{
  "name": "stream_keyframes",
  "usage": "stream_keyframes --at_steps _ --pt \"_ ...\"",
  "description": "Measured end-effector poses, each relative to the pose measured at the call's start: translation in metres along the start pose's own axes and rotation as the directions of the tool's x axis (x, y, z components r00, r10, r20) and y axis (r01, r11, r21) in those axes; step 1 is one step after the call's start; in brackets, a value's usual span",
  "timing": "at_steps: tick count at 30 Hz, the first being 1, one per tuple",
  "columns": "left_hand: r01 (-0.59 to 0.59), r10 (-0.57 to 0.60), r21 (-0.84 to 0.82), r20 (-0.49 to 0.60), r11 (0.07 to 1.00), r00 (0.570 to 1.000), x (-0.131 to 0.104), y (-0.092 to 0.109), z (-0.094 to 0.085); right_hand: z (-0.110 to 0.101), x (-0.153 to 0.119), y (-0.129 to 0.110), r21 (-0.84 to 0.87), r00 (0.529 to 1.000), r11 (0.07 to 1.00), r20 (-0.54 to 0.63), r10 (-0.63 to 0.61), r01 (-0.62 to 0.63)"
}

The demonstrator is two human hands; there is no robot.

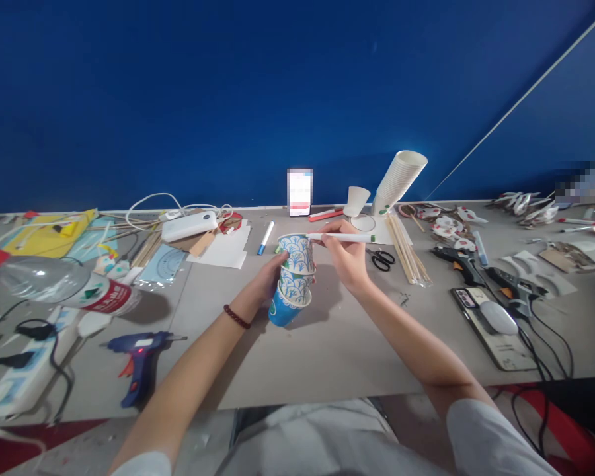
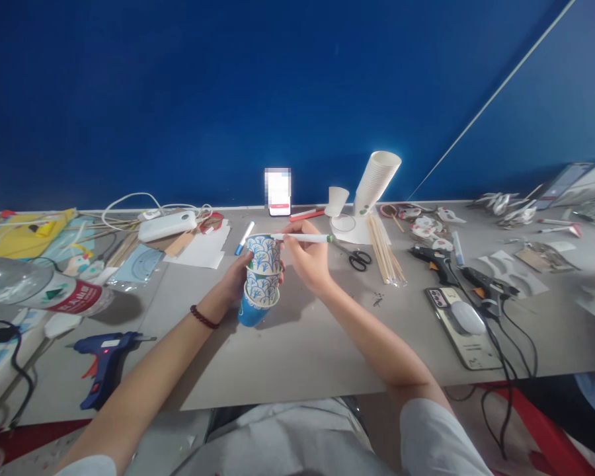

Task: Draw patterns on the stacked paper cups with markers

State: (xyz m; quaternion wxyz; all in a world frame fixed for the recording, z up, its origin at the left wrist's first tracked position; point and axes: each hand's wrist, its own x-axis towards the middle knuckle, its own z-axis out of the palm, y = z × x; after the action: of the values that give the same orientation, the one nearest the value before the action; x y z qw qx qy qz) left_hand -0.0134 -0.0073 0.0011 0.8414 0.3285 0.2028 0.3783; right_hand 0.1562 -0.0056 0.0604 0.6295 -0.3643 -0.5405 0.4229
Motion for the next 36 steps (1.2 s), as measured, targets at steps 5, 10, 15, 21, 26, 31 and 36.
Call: stream_keyframes --at_steps 5,10,15,21,26,31,36 --pt "-0.008 0.008 -0.009 0.002 1.000 1.000 0.0005 -0.0004 -0.0002 -0.0002 -0.0002 -0.0002 -0.002 1.000 1.000 0.007 -0.003 0.003" --pt "-0.009 0.009 -0.036 -0.004 0.999 1.000 0.0012 -0.0008 -0.0014 -0.0004 0.0002 -0.0001 -0.010 1.000 1.000 -0.004 0.010 -0.010" --pt "-0.004 0.003 -0.018 -0.018 1.000 1.000 0.0007 -0.0010 0.0003 -0.0003 0.0003 0.0005 -0.038 1.000 0.999 -0.002 0.007 -0.007" --pt "0.008 -0.008 -0.007 -0.038 1.000 0.999 0.0002 -0.0007 0.0026 0.0005 0.0002 -0.0001 -0.043 1.000 0.999 0.004 -0.005 0.005" --pt "0.012 -0.013 -0.021 -0.032 1.000 0.999 0.0004 -0.0004 0.0026 0.0007 0.0002 -0.0012 -0.072 1.000 0.997 -0.012 0.008 -0.009" --pt "0.013 -0.013 -0.038 0.002 0.999 1.000 0.0009 0.0011 0.0028 -0.0008 0.0010 0.0011 -0.044 0.999 0.999 -0.021 0.029 -0.030" --pt "-0.005 0.005 -0.076 -0.004 0.997 1.000 0.0016 0.0027 0.0065 -0.0021 0.0012 0.0024 -0.056 0.999 0.998 -0.031 0.038 -0.040"
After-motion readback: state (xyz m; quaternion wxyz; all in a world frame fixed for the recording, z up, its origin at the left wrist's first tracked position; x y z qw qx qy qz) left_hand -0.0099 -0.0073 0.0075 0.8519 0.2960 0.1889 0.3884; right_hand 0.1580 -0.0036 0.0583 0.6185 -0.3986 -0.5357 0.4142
